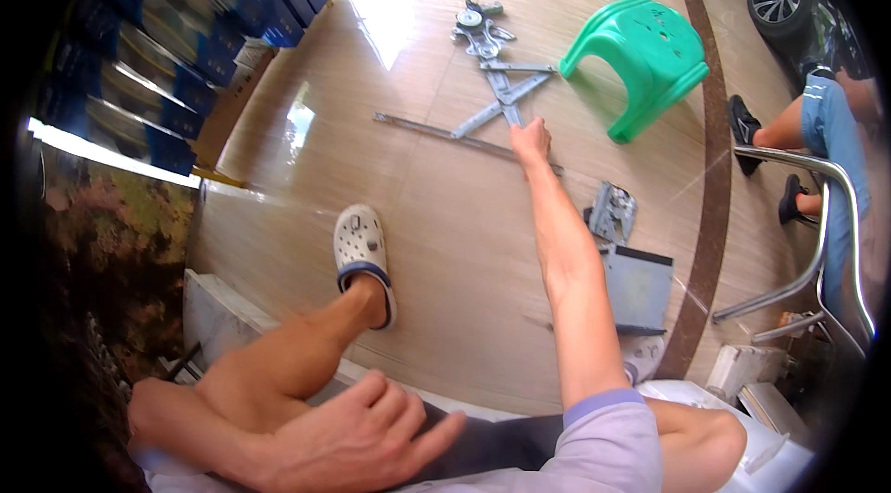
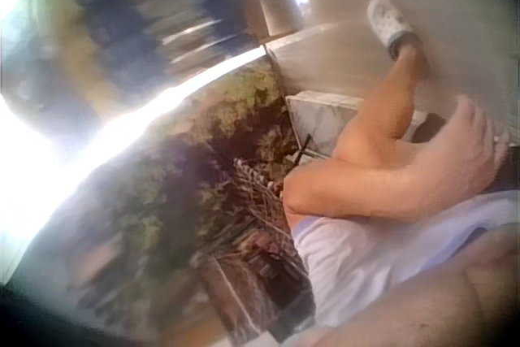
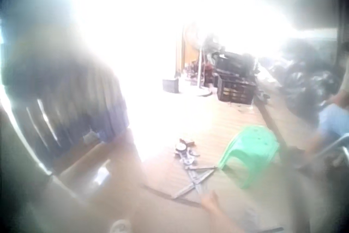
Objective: The person, while sitting on the floor, works on a car window regulator by hand and using a screwdriver to remove or tighten screws on the motor and gear mechanism.
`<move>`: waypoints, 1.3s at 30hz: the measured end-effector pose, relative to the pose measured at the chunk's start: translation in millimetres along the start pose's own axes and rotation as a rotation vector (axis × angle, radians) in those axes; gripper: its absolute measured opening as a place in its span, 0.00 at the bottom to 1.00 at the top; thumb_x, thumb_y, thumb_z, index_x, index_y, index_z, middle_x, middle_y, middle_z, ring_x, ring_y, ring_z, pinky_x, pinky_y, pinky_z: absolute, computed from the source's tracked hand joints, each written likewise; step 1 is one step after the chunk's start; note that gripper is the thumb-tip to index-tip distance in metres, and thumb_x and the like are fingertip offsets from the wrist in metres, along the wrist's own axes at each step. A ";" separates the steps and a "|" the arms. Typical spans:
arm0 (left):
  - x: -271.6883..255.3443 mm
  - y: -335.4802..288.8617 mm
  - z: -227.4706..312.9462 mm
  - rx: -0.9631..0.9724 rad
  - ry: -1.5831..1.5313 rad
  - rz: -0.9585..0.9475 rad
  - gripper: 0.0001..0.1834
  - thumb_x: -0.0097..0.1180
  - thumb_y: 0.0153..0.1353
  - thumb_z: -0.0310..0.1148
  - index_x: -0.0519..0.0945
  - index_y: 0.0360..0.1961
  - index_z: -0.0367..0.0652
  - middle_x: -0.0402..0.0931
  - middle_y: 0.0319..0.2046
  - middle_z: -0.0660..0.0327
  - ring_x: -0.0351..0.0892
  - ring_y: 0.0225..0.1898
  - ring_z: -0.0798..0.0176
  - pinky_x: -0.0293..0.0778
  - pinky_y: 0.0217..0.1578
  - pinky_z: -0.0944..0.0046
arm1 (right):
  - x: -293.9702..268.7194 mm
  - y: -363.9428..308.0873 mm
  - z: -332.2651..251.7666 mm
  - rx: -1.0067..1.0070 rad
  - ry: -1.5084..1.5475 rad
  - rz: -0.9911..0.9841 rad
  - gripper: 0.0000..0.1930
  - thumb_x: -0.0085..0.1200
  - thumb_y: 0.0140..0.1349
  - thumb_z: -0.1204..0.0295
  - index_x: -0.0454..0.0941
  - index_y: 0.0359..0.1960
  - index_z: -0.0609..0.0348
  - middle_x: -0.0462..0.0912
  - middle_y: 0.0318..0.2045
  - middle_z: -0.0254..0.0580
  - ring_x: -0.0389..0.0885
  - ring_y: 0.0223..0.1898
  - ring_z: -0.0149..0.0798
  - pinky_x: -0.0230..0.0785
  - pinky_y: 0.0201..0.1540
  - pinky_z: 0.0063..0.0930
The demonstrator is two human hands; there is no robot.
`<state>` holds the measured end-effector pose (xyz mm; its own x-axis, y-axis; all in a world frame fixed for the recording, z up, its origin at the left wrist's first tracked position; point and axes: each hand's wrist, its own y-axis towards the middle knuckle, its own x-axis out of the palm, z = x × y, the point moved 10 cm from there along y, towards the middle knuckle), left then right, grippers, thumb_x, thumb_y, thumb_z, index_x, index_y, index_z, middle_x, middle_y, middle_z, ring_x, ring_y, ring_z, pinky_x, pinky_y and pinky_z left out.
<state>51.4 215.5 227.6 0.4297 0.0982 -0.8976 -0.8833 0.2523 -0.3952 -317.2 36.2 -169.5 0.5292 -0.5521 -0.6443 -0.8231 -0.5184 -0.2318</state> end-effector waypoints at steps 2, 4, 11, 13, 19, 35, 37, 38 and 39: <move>-2.3 2.9 -7.8 -0.017 0.017 0.010 0.11 0.50 0.59 0.30 0.75 0.42 0.36 0.74 0.25 0.57 0.73 0.31 0.60 0.66 0.38 0.61 | 13.6 3.4 -2.3 0.009 -0.290 -0.024 0.30 0.58 0.56 0.61 0.68 0.57 0.66 0.78 0.51 0.69 0.77 0.56 0.60 0.70 0.60 0.46; -4.9 5.7 -12.8 -0.047 0.010 -0.010 0.12 0.49 0.60 0.29 0.75 0.43 0.35 0.74 0.26 0.56 0.73 0.32 0.59 0.66 0.39 0.60 | 30.3 -5.3 -15.8 0.027 -0.291 -0.078 0.29 0.58 0.55 0.62 0.69 0.56 0.66 0.78 0.51 0.68 0.78 0.55 0.60 0.70 0.59 0.47; -28.7 10.3 -16.3 -0.062 -0.009 0.065 0.21 0.50 0.60 0.29 0.74 0.55 0.35 0.75 0.31 0.55 0.73 0.36 0.58 0.66 0.43 0.59 | 63.9 -42.3 -29.6 -0.077 -0.331 -0.348 0.23 0.60 0.47 0.65 0.75 0.44 0.66 0.85 0.32 0.56 0.86 0.30 0.51 0.78 0.32 0.44; -32.3 8.1 -14.2 -0.076 0.031 0.068 0.24 0.51 0.60 0.30 0.73 0.59 0.36 0.75 0.32 0.54 0.73 0.37 0.57 0.65 0.44 0.58 | 82.4 -73.2 -37.3 -0.059 -0.193 -0.553 0.13 0.59 0.46 0.65 0.76 0.27 0.65 0.80 0.21 0.47 0.80 0.20 0.44 0.71 0.21 0.41; -7.3 16.7 -17.3 -0.054 0.069 -0.109 0.25 0.50 0.69 0.43 0.70 0.60 0.37 0.77 0.33 0.59 0.77 0.36 0.62 0.72 0.41 0.61 | 33.3 -138.6 -30.4 -0.082 0.016 -0.346 0.13 0.61 0.45 0.63 0.75 0.19 0.62 0.78 0.18 0.46 0.77 0.19 0.41 0.70 0.26 0.39; 37.2 -6.4 -77.0 -0.546 -0.185 -0.131 0.22 0.57 0.62 0.47 0.78 0.51 0.45 0.83 0.41 0.53 0.81 0.47 0.48 0.74 0.49 0.50 | -54.4 -279.9 17.9 -0.184 -0.040 -0.305 0.17 0.62 0.44 0.61 0.81 0.22 0.66 0.81 0.19 0.56 0.82 0.24 0.50 0.73 0.31 0.43; 43.9 -13.5 -90.6 -0.607 -0.225 -0.153 0.23 0.57 0.62 0.48 0.78 0.52 0.46 0.83 0.42 0.53 0.81 0.48 0.47 0.74 0.51 0.50 | -59.9 -285.6 24.0 -0.195 -0.071 -0.286 0.17 0.61 0.44 0.61 0.81 0.22 0.67 0.81 0.20 0.60 0.84 0.26 0.54 0.73 0.33 0.46; 38.7 -16.0 -101.4 -0.613 -0.184 -0.031 0.25 0.56 0.63 0.49 0.76 0.57 0.46 0.83 0.43 0.51 0.80 0.49 0.46 0.74 0.52 0.49 | -63.3 -288.7 24.6 -0.221 -0.075 -0.266 0.17 0.61 0.43 0.61 0.81 0.23 0.67 0.81 0.22 0.62 0.84 0.27 0.57 0.74 0.34 0.47; 32.0 -19.5 -108.1 -0.618 -0.149 0.088 0.28 0.55 0.63 0.49 0.74 0.61 0.47 0.83 0.44 0.49 0.80 0.49 0.44 0.73 0.52 0.49 | -66.3 -291.0 25.7 -0.225 -0.077 -0.269 0.17 0.61 0.43 0.61 0.81 0.23 0.67 0.81 0.22 0.62 0.84 0.27 0.57 0.74 0.34 0.47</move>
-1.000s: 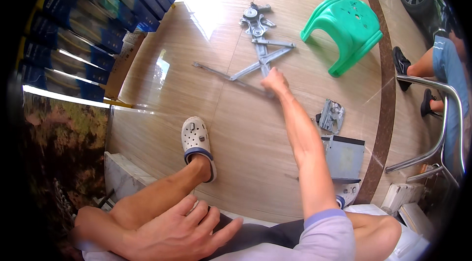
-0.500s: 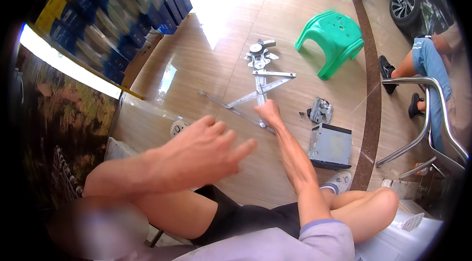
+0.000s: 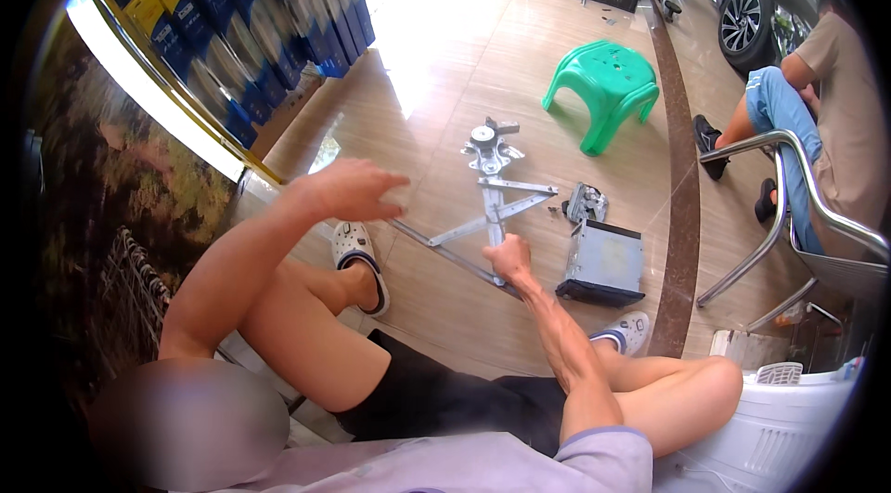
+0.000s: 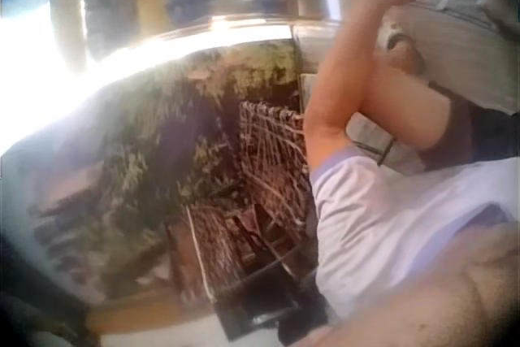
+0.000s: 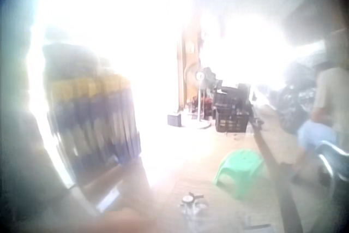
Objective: The person, while sitting on the floor, works on a car window regulator by hand and using a screwdriver to remove or tighten screws on the motor and gear mechanism.
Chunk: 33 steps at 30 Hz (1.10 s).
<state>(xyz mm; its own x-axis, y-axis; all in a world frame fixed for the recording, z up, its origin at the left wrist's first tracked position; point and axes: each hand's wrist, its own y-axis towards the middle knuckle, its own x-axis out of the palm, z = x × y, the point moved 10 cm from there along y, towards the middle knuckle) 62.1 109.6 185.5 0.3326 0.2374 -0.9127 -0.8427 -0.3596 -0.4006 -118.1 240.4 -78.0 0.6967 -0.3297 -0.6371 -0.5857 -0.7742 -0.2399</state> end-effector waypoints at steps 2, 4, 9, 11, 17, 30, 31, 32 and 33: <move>-5.0 1.2 -12.2 -0.034 -0.027 0.035 0.28 0.55 0.63 0.50 0.76 0.60 0.47 0.82 0.46 0.47 0.79 0.50 0.43 0.73 0.54 0.49 | -8.5 -10.8 -2.5 -0.063 -0.011 0.038 0.18 0.61 0.45 0.61 0.80 0.26 0.68 0.82 0.25 0.63 0.84 0.29 0.60 0.75 0.36 0.48; -21.3 6.0 -30.2 -0.116 0.000 0.097 0.26 0.56 0.62 0.50 0.78 0.57 0.46 0.82 0.46 0.47 0.79 0.50 0.44 0.73 0.53 0.49 | -15.4 -13.7 -4.4 -0.119 -0.046 0.086 0.18 0.61 0.46 0.61 0.80 0.27 0.67 0.82 0.26 0.63 0.84 0.30 0.61 0.75 0.37 0.49; -62.9 25.5 -69.6 -0.212 -0.041 0.403 0.28 0.57 0.62 0.51 0.79 0.54 0.39 0.84 0.41 0.49 0.80 0.51 0.48 0.73 0.53 0.52 | -31.1 -25.8 -43.0 -0.297 -0.125 0.238 0.15 0.61 0.50 0.64 0.76 0.29 0.65 0.82 0.24 0.60 0.82 0.30 0.61 0.75 0.34 0.52; -81.0 25.1 -104.4 -0.357 -0.424 0.569 0.32 0.54 0.63 0.56 0.79 0.56 0.38 0.81 0.49 0.49 0.79 0.54 0.49 0.73 0.54 0.51 | -38.1 -28.9 -59.1 -0.419 -0.127 0.329 0.14 0.62 0.49 0.65 0.74 0.29 0.64 0.81 0.23 0.58 0.82 0.28 0.60 0.74 0.32 0.51; -91.5 11.8 -106.0 -0.308 -1.684 0.691 0.49 0.40 0.63 0.73 0.66 0.65 0.37 0.73 0.55 0.44 0.78 0.51 0.45 0.77 0.47 0.49 | -91.3 -55.9 -118.0 -0.935 -0.240 0.682 0.14 0.65 0.44 0.73 0.71 0.27 0.57 0.72 0.20 0.44 0.76 0.23 0.51 0.69 0.24 0.45; 10.3 -34.0 -62.3 -0.445 -1.756 0.404 0.45 0.48 0.66 0.63 0.62 0.67 0.30 0.74 0.55 0.37 0.80 0.50 0.51 0.78 0.52 0.58 | -145.3 -5.6 -125.0 -1.044 -0.677 0.758 0.05 0.56 0.53 0.74 0.76 0.32 0.50 0.68 0.23 0.37 0.76 0.24 0.41 0.63 0.25 0.36; 24.9 -32.7 -60.8 -0.484 -1.903 0.284 0.44 0.45 0.66 0.65 0.66 0.62 0.29 0.77 0.49 0.38 0.82 0.46 0.50 0.80 0.48 0.57 | -141.4 0.8 -121.6 -1.065 -0.655 0.731 0.05 0.56 0.53 0.74 0.76 0.32 0.50 0.68 0.23 0.37 0.76 0.24 0.40 0.64 0.25 0.37; 39.1 -32.3 -55.4 -0.519 -2.046 0.161 0.45 0.41 0.66 0.68 0.70 0.57 0.28 0.81 0.43 0.38 0.84 0.41 0.50 0.81 0.45 0.56 | -136.9 3.9 -117.4 -1.087 -0.633 0.707 0.05 0.56 0.53 0.74 0.76 0.31 0.51 0.68 0.23 0.37 0.76 0.24 0.40 0.66 0.26 0.37; 39.9 -36.8 -51.9 -0.549 -2.033 0.146 0.46 0.37 0.66 0.71 0.76 0.48 0.28 0.83 0.38 0.41 0.85 0.34 0.51 0.82 0.41 0.55 | -130.7 7.6 -113.7 -1.063 -0.639 0.692 0.05 0.56 0.53 0.74 0.76 0.31 0.51 0.68 0.23 0.38 0.76 0.24 0.41 0.68 0.27 0.36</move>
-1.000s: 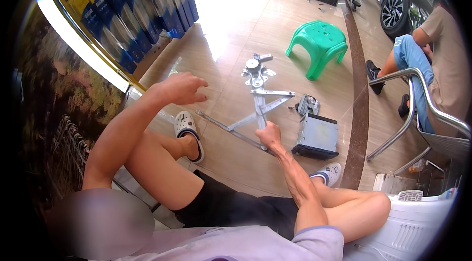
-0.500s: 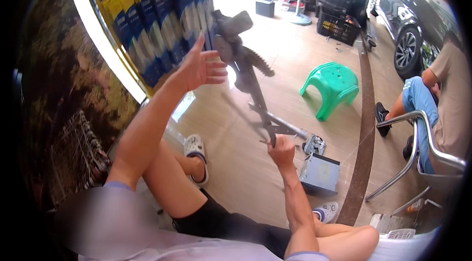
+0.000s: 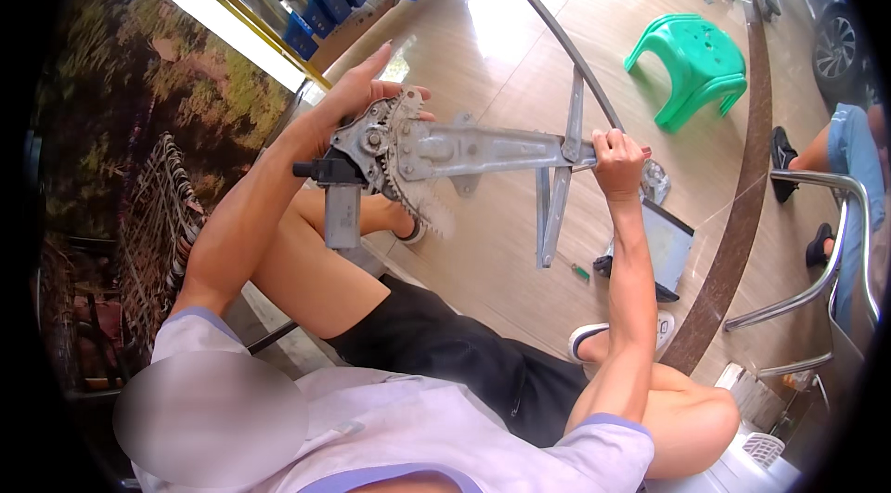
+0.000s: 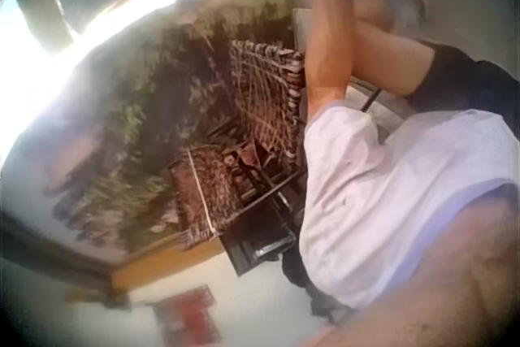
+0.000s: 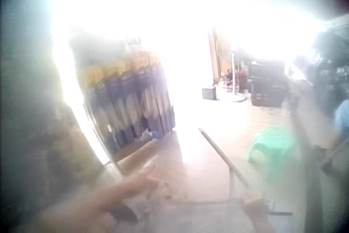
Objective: The person, while sitting on the floor, works on a car window regulator by hand and using a screwdriver to remove or tighten screws on the motor and gear mechanism.
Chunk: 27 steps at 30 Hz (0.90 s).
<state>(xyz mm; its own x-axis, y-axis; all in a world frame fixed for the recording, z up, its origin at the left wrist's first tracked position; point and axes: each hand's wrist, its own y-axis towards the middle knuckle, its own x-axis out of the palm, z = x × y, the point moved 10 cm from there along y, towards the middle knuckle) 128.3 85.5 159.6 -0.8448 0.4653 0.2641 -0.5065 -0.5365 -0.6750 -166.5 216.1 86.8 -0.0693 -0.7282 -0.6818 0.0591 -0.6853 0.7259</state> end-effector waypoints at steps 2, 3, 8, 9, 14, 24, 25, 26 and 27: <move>-1.1 -3.5 -10.3 -0.038 0.011 -0.048 0.47 0.38 0.66 0.71 0.77 0.48 0.28 0.83 0.39 0.43 0.85 0.35 0.54 0.82 0.42 0.57 | 4.8 -8.6 -5.4 0.021 0.009 0.012 0.04 0.56 0.52 0.75 0.76 0.31 0.52 0.68 0.23 0.37 0.76 0.24 0.40 0.69 0.27 0.35; 1.9 -6.5 -13.8 -0.062 0.024 -0.111 0.47 0.39 0.65 0.70 0.77 0.49 0.27 0.83 0.40 0.45 0.85 0.36 0.57 0.81 0.43 0.59 | 5.0 -10.6 -7.2 0.036 0.001 0.033 0.04 0.55 0.52 0.76 0.76 0.30 0.52 0.69 0.22 0.37 0.76 0.25 0.39 0.71 0.27 0.34; -7.2 -15.5 -10.6 -0.035 0.167 -0.123 0.44 0.48 0.64 0.68 0.77 0.52 0.28 0.83 0.44 0.54 0.83 0.41 0.65 0.79 0.45 0.65 | 17.0 -18.4 2.8 0.047 -0.040 0.045 0.05 0.55 0.52 0.75 0.77 0.31 0.51 0.68 0.22 0.34 0.76 0.24 0.36 0.71 0.26 0.31; -19.8 -16.0 -11.8 -0.033 0.170 -0.114 0.44 0.48 0.64 0.68 0.77 0.52 0.28 0.83 0.44 0.54 0.83 0.41 0.65 0.79 0.45 0.65 | 18.5 -16.6 -0.5 0.049 -0.033 0.051 0.05 0.55 0.52 0.75 0.77 0.31 0.51 0.68 0.22 0.34 0.76 0.24 0.36 0.71 0.26 0.31; -7.7 -29.1 -0.1 0.038 0.149 -0.209 0.48 0.46 0.62 0.70 0.70 0.61 0.31 0.78 0.50 0.50 0.82 0.48 0.55 0.79 0.51 0.54 | 30.5 -23.1 6.4 0.097 -0.094 0.088 0.04 0.56 0.53 0.74 0.76 0.31 0.51 0.67 0.21 0.33 0.75 0.23 0.34 0.68 0.24 0.31; 17.9 -18.1 -1.9 0.106 0.212 -0.238 0.27 0.53 0.67 0.49 0.75 0.55 0.35 0.82 0.35 0.52 0.84 0.29 0.58 0.83 0.33 0.60 | 50.8 -43.8 42.7 0.264 -0.115 0.055 0.09 0.59 0.50 0.74 0.79 0.35 0.47 0.71 0.24 0.32 0.77 0.26 0.35 0.68 0.26 0.33; 21.5 -12.7 0.3 0.104 0.217 -0.244 0.27 0.53 0.67 0.49 0.75 0.55 0.35 0.82 0.35 0.52 0.84 0.29 0.58 0.83 0.33 0.60 | 55.9 -47.3 42.9 0.267 -0.090 0.038 0.10 0.59 0.49 0.74 0.79 0.35 0.48 0.72 0.24 0.32 0.78 0.27 0.36 0.70 0.27 0.33; 15.9 -4.2 5.1 0.094 0.193 -0.164 0.24 0.54 0.66 0.47 0.77 0.50 0.35 0.82 0.31 0.54 0.84 0.29 0.58 0.83 0.33 0.60 | 59.2 -50.7 41.4 0.259 -0.093 0.039 0.10 0.59 0.48 0.75 0.79 0.34 0.49 0.72 0.25 0.33 0.78 0.29 0.37 0.71 0.29 0.33; 10.5 1.9 8.9 0.086 0.166 -0.079 0.22 0.55 0.65 0.46 0.79 0.46 0.35 0.81 0.28 0.55 0.84 0.29 0.58 0.83 0.32 0.60 | 58.2 -50.2 39.0 0.261 -0.094 0.041 0.10 0.59 0.48 0.75 0.79 0.34 0.49 0.72 0.25 0.33 0.78 0.29 0.37 0.71 0.29 0.33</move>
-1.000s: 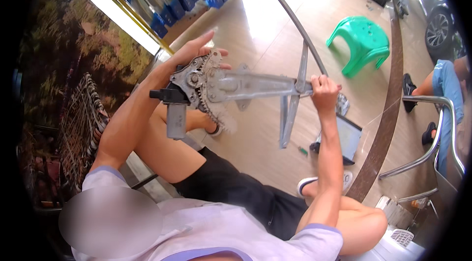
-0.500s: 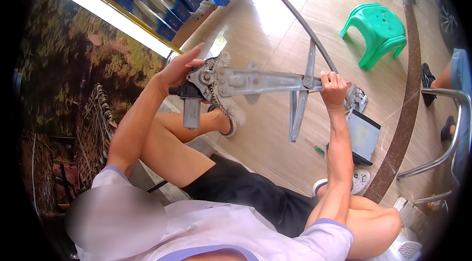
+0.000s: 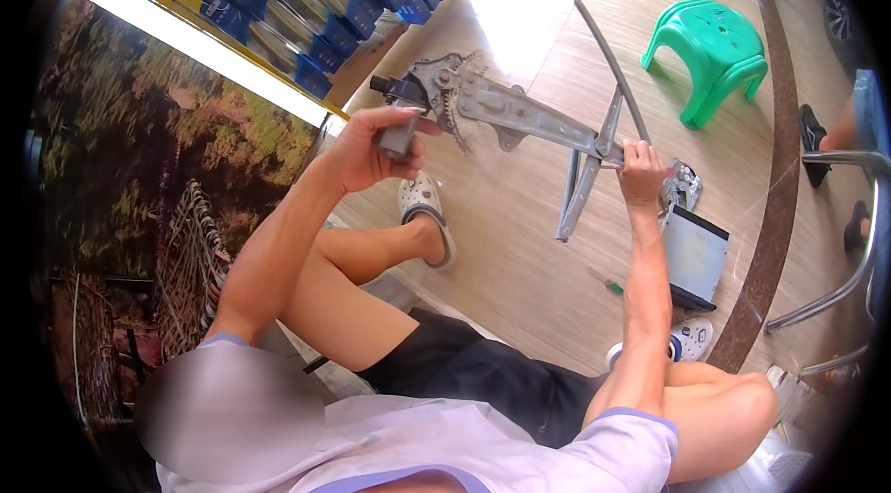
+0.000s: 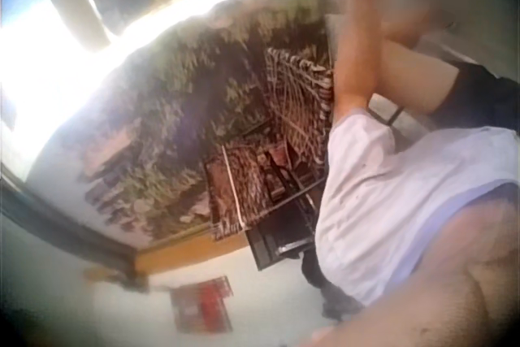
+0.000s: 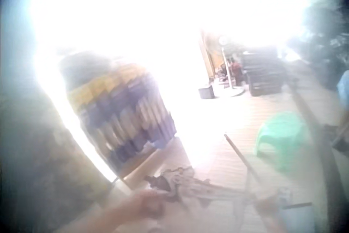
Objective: The person, while sitting on the floor, works on a car window regulator by hand and using a screwdriver to remove or tighten screws on the motor and gear mechanism.
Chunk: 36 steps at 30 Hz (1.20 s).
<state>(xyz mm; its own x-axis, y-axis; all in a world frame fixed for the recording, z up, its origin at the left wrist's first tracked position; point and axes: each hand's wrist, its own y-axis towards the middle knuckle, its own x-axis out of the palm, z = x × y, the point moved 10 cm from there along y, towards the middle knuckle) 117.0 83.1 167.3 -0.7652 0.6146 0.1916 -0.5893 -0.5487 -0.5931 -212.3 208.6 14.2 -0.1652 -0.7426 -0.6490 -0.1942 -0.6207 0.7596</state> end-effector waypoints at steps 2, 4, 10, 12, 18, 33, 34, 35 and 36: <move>-1.0 6.5 2.2 -0.029 -0.055 0.084 0.16 0.57 0.63 0.43 0.80 0.37 0.38 0.81 0.25 0.57 0.83 0.28 0.58 0.82 0.31 0.62 | 1.0 -0.6 -9.0 -0.015 0.000 -0.023 0.10 0.58 0.47 0.74 0.79 0.34 0.51 0.72 0.25 0.33 0.77 0.29 0.37 0.71 0.30 0.34; -13.8 9.5 -1.0 -0.072 -0.044 0.192 0.13 0.57 0.63 0.42 0.78 0.31 0.43 0.79 0.24 0.61 0.81 0.25 0.62 0.80 0.28 0.65 | 5.5 -1.2 -7.4 0.021 0.025 -0.049 0.12 0.59 0.46 0.74 0.79 0.36 0.51 0.73 0.27 0.37 0.78 0.30 0.42 0.72 0.33 0.37; -8.8 19.1 10.6 -0.003 -0.023 0.195 0.10 0.59 0.62 0.37 0.75 0.27 0.47 0.74 0.20 0.68 0.73 0.19 0.73 0.73 0.21 0.71 | 26.2 7.3 -6.1 0.050 0.059 -0.033 0.15 0.59 0.47 0.74 0.79 0.40 0.51 0.73 0.27 0.37 0.78 0.32 0.42 0.73 0.36 0.38; 4.6 19.2 14.5 0.026 -0.035 0.208 0.09 0.59 0.61 0.35 0.74 0.28 0.47 0.74 0.20 0.68 0.73 0.19 0.74 0.73 0.20 0.72 | 39.3 9.5 -15.0 0.090 -0.085 -0.047 0.19 0.57 0.50 0.74 0.81 0.47 0.48 0.73 0.26 0.34 0.78 0.31 0.39 0.74 0.34 0.34; 7.1 33.3 31.3 0.100 -0.250 0.208 0.06 0.58 0.61 0.29 0.74 0.28 0.45 0.73 0.21 0.69 0.71 0.18 0.76 0.71 0.17 0.75 | 64.1 11.7 -33.3 0.203 -0.007 -0.306 0.35 0.71 0.46 0.60 0.74 0.59 0.46 0.77 0.30 0.37 0.80 0.35 0.42 0.76 0.38 0.40; 39.3 0.6 22.9 0.188 0.079 0.201 0.04 0.59 0.58 0.30 0.76 0.27 0.45 0.72 0.20 0.68 0.72 0.20 0.74 0.69 0.20 0.72 | -125.6 274.3 20.1 0.364 0.480 -0.397 0.20 0.62 0.55 0.62 0.83 0.48 0.56 0.86 0.37 0.49 0.85 0.37 0.44 0.77 0.43 0.37; 42.0 1.2 22.8 0.181 0.128 0.182 0.05 0.59 0.58 0.30 0.76 0.26 0.46 0.72 0.20 0.68 0.72 0.21 0.73 0.70 0.22 0.70 | -141.7 289.5 7.1 0.322 0.387 -0.532 0.22 0.63 0.54 0.63 0.82 0.51 0.56 0.86 0.44 0.52 0.86 0.42 0.48 0.77 0.47 0.38; 53.8 6.1 25.7 0.188 0.136 0.149 0.05 0.59 0.58 0.30 0.76 0.26 0.46 0.72 0.20 0.68 0.72 0.21 0.73 0.70 0.22 0.70 | -173.0 293.0 1.7 0.320 0.350 -0.652 0.21 0.62 0.54 0.66 0.82 0.50 0.60 0.84 0.35 0.48 0.84 0.36 0.45 0.76 0.41 0.36; 53.5 7.2 25.3 0.190 0.158 0.158 0.05 0.58 0.58 0.30 0.76 0.26 0.46 0.72 0.20 0.68 0.72 0.21 0.72 0.70 0.22 0.68 | -195.6 290.0 -18.1 0.305 0.339 -0.782 0.20 0.60 0.54 0.68 0.82 0.48 0.64 0.83 0.27 0.45 0.81 0.30 0.41 0.76 0.36 0.34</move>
<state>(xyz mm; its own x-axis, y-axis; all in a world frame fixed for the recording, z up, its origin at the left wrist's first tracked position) 65.2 97.7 193.1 -0.8104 0.5853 -0.0249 -0.5150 -0.7320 -0.4461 -218.7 169.3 362.2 0.4059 -0.2015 -0.8914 -0.3872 -0.9214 0.0320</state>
